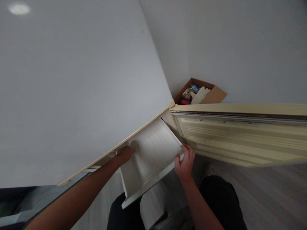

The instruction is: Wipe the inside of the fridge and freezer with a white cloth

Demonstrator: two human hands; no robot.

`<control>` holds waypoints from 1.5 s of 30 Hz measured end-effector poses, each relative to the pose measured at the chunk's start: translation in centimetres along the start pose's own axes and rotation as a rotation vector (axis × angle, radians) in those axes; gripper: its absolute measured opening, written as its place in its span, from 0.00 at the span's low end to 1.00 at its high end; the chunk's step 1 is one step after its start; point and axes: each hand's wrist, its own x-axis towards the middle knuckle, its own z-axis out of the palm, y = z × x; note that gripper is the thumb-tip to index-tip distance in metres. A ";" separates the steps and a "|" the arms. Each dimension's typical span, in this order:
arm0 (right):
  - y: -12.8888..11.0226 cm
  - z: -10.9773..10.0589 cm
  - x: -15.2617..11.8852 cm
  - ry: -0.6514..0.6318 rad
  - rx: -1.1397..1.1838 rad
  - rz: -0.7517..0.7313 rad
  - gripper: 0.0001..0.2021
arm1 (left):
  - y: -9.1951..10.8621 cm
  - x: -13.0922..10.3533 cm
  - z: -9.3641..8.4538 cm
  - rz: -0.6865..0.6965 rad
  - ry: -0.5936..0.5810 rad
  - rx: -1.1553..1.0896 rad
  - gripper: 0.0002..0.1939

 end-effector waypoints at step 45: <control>0.0 0.4 -0.3 0.026 0.024 0.027 0.15 | 5.9 -9.7 6.2 -0.761 0.509 -1.969 0.23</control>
